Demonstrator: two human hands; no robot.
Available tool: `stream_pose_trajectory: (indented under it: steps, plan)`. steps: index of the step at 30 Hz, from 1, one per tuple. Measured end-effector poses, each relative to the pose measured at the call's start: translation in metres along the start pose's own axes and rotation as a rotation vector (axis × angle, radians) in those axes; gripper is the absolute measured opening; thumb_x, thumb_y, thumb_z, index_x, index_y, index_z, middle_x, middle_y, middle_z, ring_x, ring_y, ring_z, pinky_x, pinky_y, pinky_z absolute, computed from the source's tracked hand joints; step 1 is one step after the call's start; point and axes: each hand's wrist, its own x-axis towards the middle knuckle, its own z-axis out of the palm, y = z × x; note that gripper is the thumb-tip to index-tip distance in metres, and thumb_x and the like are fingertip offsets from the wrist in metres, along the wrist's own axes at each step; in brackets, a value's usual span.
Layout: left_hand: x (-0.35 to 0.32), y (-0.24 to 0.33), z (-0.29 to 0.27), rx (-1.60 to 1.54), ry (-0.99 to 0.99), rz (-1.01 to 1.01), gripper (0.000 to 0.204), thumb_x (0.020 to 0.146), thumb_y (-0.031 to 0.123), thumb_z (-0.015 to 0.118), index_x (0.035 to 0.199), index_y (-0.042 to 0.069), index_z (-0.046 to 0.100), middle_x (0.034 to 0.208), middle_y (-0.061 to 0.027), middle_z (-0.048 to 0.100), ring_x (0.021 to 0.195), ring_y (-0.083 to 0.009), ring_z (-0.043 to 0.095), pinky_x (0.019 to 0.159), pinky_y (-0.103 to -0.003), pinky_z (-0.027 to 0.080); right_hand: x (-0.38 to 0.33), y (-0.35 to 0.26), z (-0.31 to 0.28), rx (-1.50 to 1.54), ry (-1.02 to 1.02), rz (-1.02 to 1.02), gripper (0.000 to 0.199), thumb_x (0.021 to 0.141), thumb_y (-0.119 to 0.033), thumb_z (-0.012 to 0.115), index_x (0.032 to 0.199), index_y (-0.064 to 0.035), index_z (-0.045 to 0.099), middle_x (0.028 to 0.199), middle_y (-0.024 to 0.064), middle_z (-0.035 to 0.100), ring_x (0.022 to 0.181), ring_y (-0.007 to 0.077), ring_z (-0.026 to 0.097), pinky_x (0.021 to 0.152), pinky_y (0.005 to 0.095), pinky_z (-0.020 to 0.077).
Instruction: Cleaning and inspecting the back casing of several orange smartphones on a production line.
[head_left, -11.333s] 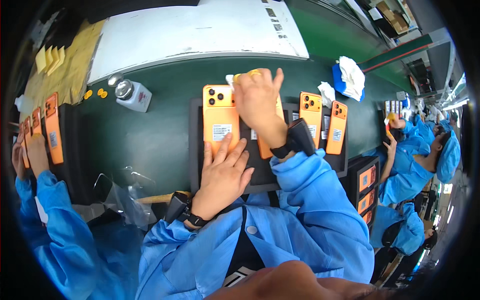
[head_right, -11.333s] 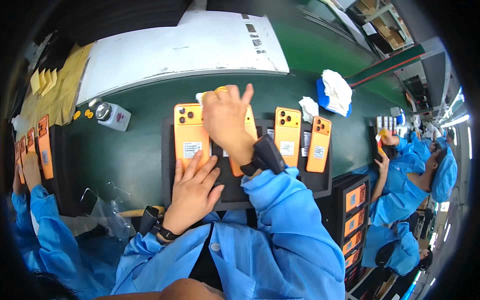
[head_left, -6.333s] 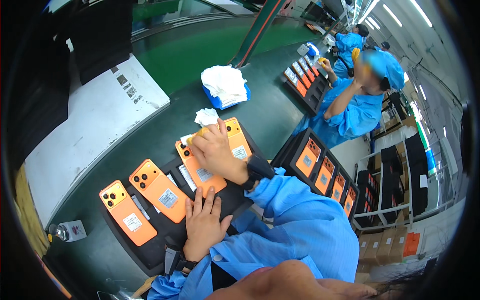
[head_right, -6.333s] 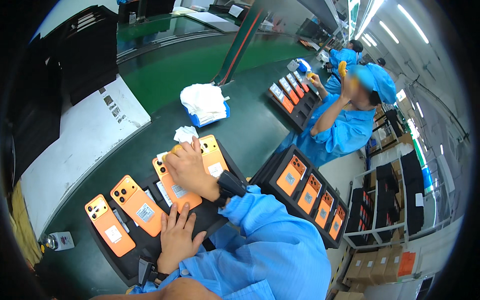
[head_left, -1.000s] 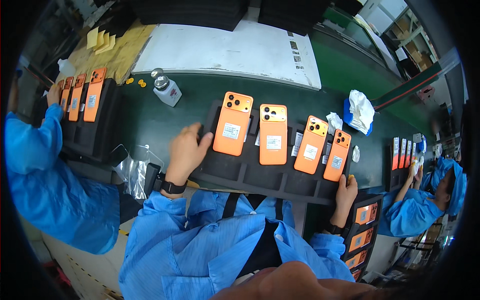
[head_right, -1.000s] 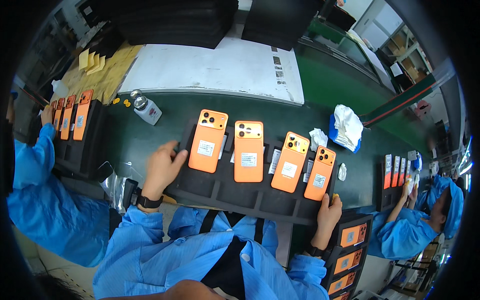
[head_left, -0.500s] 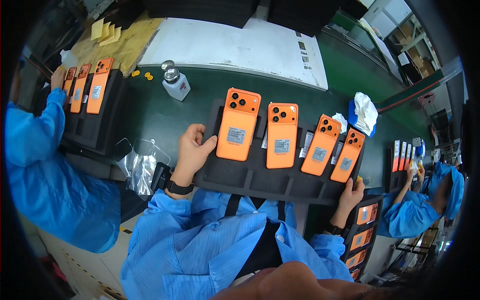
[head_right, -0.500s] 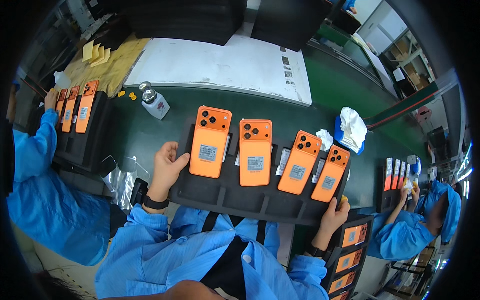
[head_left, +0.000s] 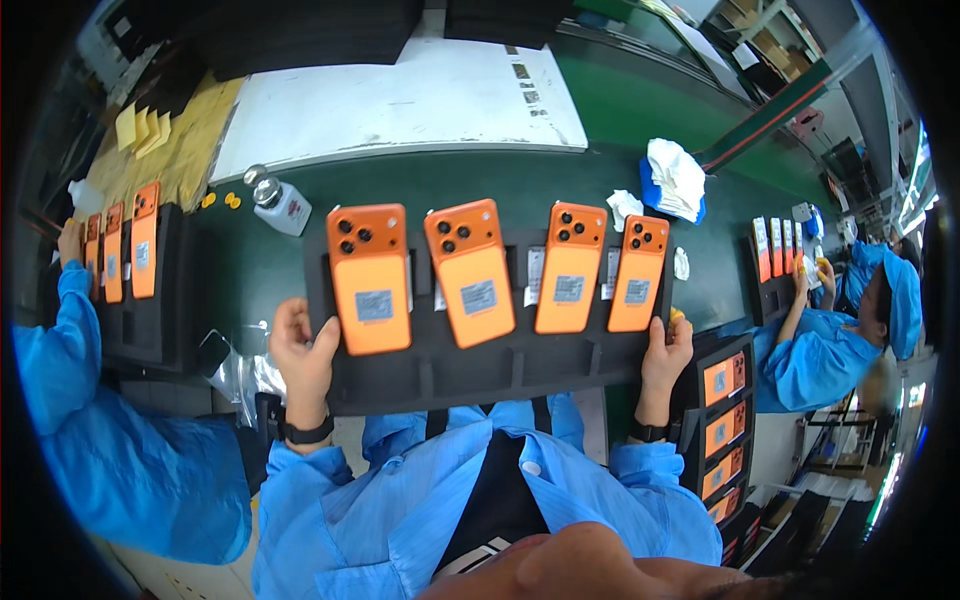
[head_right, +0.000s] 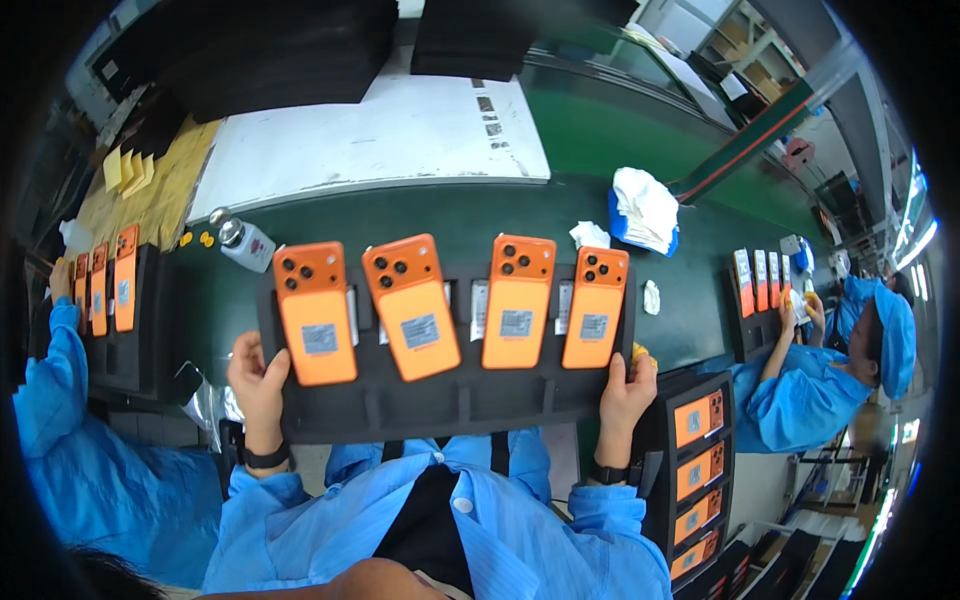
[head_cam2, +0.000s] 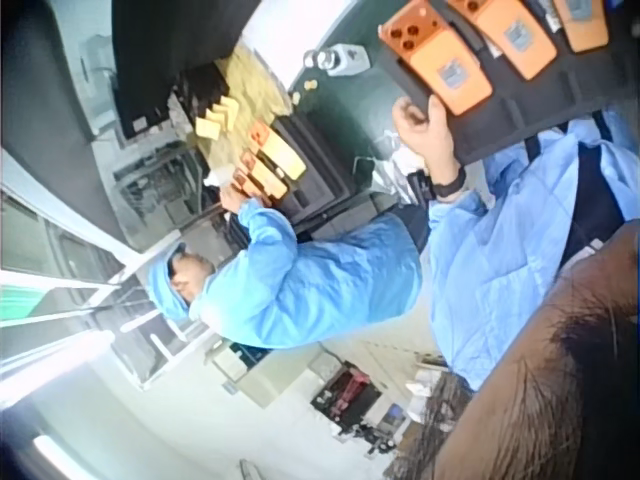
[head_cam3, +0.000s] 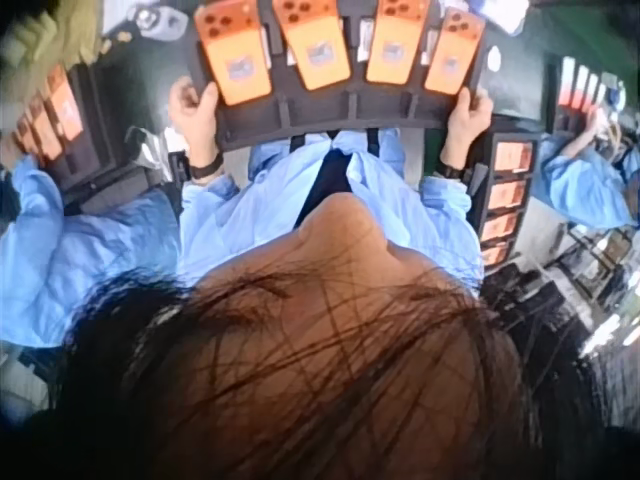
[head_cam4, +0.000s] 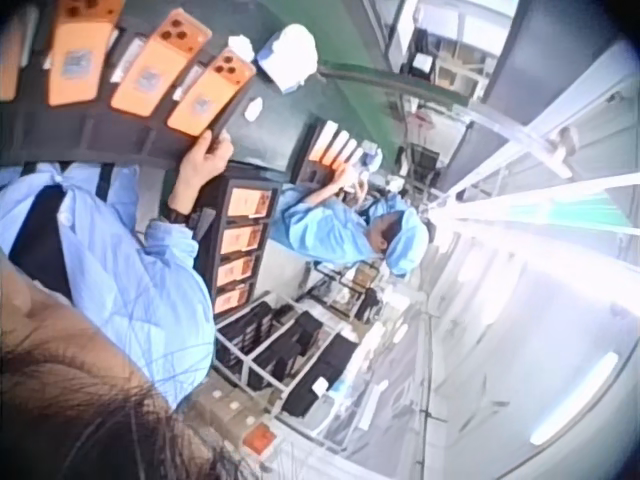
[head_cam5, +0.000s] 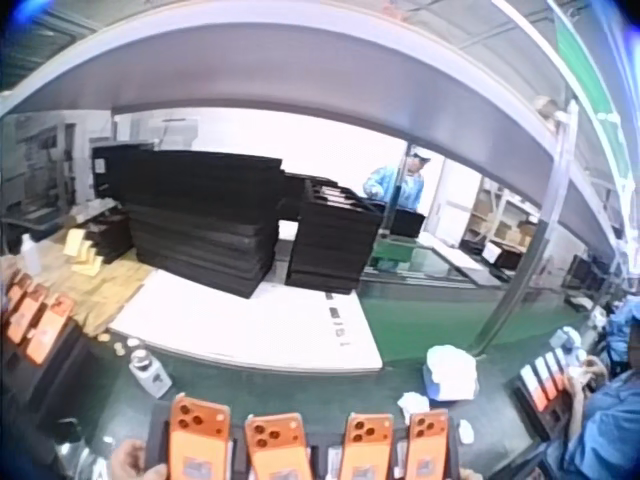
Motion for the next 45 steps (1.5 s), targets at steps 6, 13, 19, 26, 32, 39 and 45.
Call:
stream_pose_trajectory:
  steps: [6, 13, 19, 26, 32, 39, 45]
  plan:
    - [-0.001, 0.011, -0.016, -0.170, -0.161, -0.070, 0.026, 0.089, -0.003, 0.065, 0.112, -0.001, 0.054, 0.107, -0.0075, 0.064, 0.099, -0.0128, 0.061, 0.092, -0.028, 0.046, 0.010, -0.017, 0.001, 0.144, -0.030, -0.082, 0.023, 0.090, -0.002, 0.068, 0.110, 0.0082, 0.064, 0.097, 0.0107, 0.058, 0.087, 0.0183, 0.059, 0.074, 0.0297, 0.0474]
    - [-0.004, 0.004, -0.027, -0.336, -0.191, -0.143, 0.027, 0.090, -0.003, 0.065, 0.114, 0.000, 0.051, 0.110, -0.0101, 0.068, 0.099, -0.0123, 0.065, 0.088, -0.026, 0.050, 0.005, -0.017, 0.008, 0.073, -0.054, 0.032, 0.026, 0.086, -0.007, 0.071, 0.107, 0.0074, 0.066, 0.089, 0.0182, 0.061, 0.083, 0.0293, 0.060, 0.075, 0.0375, 0.0478]
    - [0.001, 0.008, -0.009, -0.403, -0.104, -0.222, 0.028, 0.092, -0.001, 0.066, 0.117, -0.002, 0.055, 0.108, -0.0129, 0.071, 0.093, -0.0140, 0.069, 0.081, -0.026, 0.054, 0.043, -0.037, 0.026, -0.024, -0.060, -0.122, 0.025, 0.085, -0.008, 0.070, 0.105, 0.0065, 0.067, 0.092, 0.0218, 0.064, 0.084, 0.0370, 0.062, 0.075, 0.0423, 0.0494]
    - [0.006, 0.052, 0.005, -0.580, -0.094, -0.275, 0.030, 0.099, 0.013, 0.059, 0.124, -0.004, 0.058, 0.113, -0.0135, 0.069, 0.097, -0.0223, 0.071, 0.086, -0.031, 0.057, 0.130, -0.087, 0.077, -0.116, -0.148, -0.276, 0.031, 0.086, -0.017, 0.069, 0.112, -0.0002, 0.067, 0.100, 0.0234, 0.068, 0.098, 0.0416, 0.065, 0.084, 0.0488, 0.0514]
    - [0.030, 0.037, 0.041, -0.890, 0.081, -0.428, 0.025, 0.100, 0.019, 0.059, 0.118, 0.002, 0.059, 0.114, -0.0133, 0.067, 0.100, -0.0241, 0.070, 0.087, -0.036, 0.059, 0.161, -0.147, 0.145, -0.013, -0.123, -0.473, 0.036, 0.083, -0.018, 0.071, 0.114, -0.0016, 0.067, 0.102, 0.0232, 0.069, 0.100, 0.0430, 0.063, 0.088, 0.0515, 0.0495]
    - [0.069, 0.000, 0.090, -0.837, 0.120, -0.375, 0.033, 0.105, 0.023, 0.055, 0.124, -0.004, 0.059, 0.118, -0.0137, 0.066, 0.104, -0.0230, 0.067, 0.091, -0.036, 0.056, 0.082, -0.130, 0.164, 0.377, -0.043, -0.537, 0.012, 0.085, -0.007, 0.066, 0.095, -0.0006, 0.066, 0.098, 0.0208, 0.065, 0.095, 0.0424, 0.059, 0.084, 0.0487, 0.0483]
    - [0.114, -0.004, 0.134, -0.708, -0.036, -0.323, 0.042, 0.107, 0.030, 0.051, 0.128, -0.005, 0.057, 0.123, -0.0169, 0.066, 0.108, -0.0288, 0.067, 0.095, -0.041, 0.055, 0.060, -0.092, 0.151, 0.458, -0.111, -0.321, 0.012, 0.085, -0.006, 0.067, 0.095, -0.0029, 0.071, 0.094, 0.0175, 0.067, 0.092, 0.0378, 0.063, 0.080, 0.0451, 0.0526]
